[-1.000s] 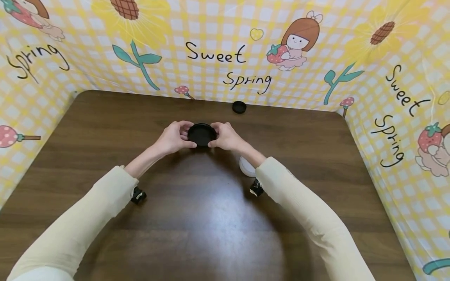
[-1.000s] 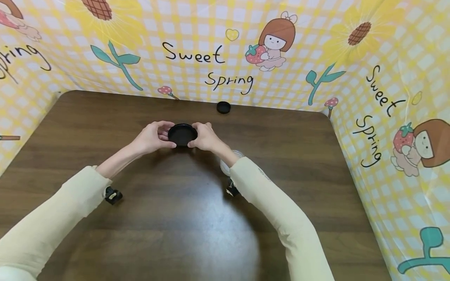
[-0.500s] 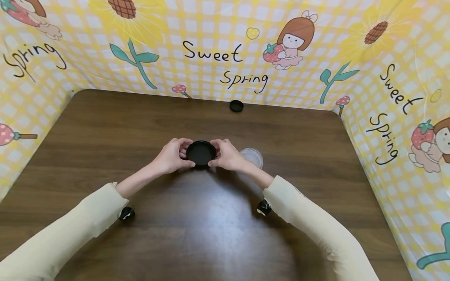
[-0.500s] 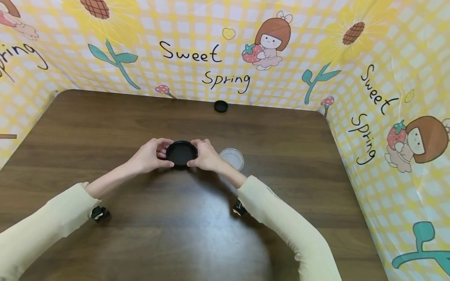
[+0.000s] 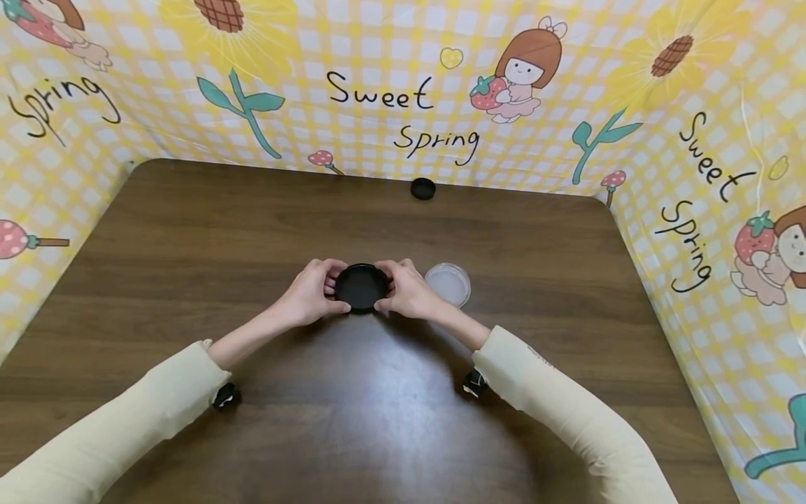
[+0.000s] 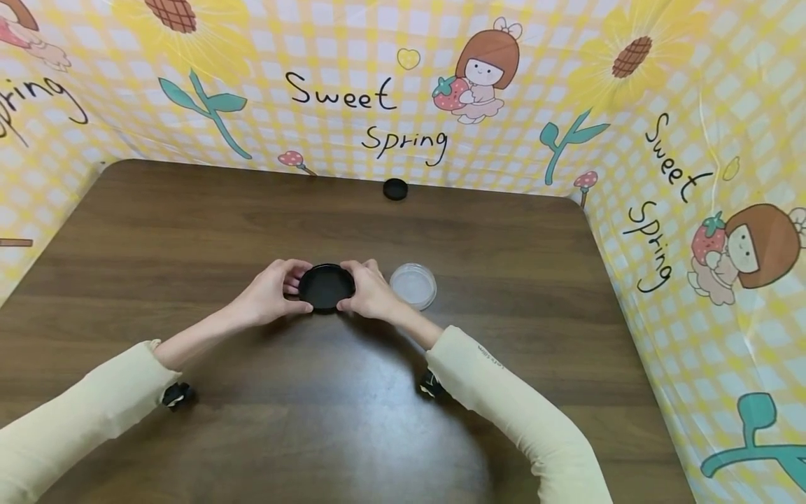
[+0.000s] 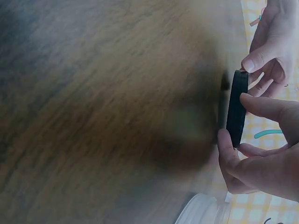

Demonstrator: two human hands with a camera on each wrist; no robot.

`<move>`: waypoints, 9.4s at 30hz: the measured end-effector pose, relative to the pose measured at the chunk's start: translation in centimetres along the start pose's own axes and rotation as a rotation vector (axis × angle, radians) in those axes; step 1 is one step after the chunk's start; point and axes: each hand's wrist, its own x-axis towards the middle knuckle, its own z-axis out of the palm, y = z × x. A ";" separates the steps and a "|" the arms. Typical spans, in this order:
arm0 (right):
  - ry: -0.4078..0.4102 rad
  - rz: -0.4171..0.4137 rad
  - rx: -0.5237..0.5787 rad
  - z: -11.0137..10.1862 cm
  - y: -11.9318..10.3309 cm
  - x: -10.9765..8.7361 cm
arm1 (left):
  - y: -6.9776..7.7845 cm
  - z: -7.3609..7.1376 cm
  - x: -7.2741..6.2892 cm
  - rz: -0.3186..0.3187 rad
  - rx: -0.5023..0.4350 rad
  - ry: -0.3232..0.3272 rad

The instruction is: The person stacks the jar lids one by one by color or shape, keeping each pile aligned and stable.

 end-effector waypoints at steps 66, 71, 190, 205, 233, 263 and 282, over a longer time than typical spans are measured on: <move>0.090 0.003 -0.113 -2.0 -0.6 0.4 | -0.3 -0.6 0.6 -0.098 -0.075 0.023; 0.109 -0.018 -0.067 -3.8 0.2 0.9 | -0.4 -0.9 2.0 -0.109 -0.052 0.038; 0.231 0.079 0.200 -11.4 4.6 6.0 | 6.2 1.9 15.6 0.039 -0.100 0.106; 0.217 0.015 0.226 -8.9 3.3 3.0 | 6.1 2.3 10.8 0.061 -0.109 0.132; 0.149 -0.037 0.187 -2.5 -0.3 0.7 | 3.6 0.1 2.9 0.008 -0.087 0.092; 0.113 -0.082 0.094 1.0 -0.1 0.9 | 1.1 1.1 0.2 -0.023 -0.025 0.121; 0.105 -0.084 0.073 0.8 0.0 1.1 | 0.9 1.9 0.5 0.044 0.018 0.177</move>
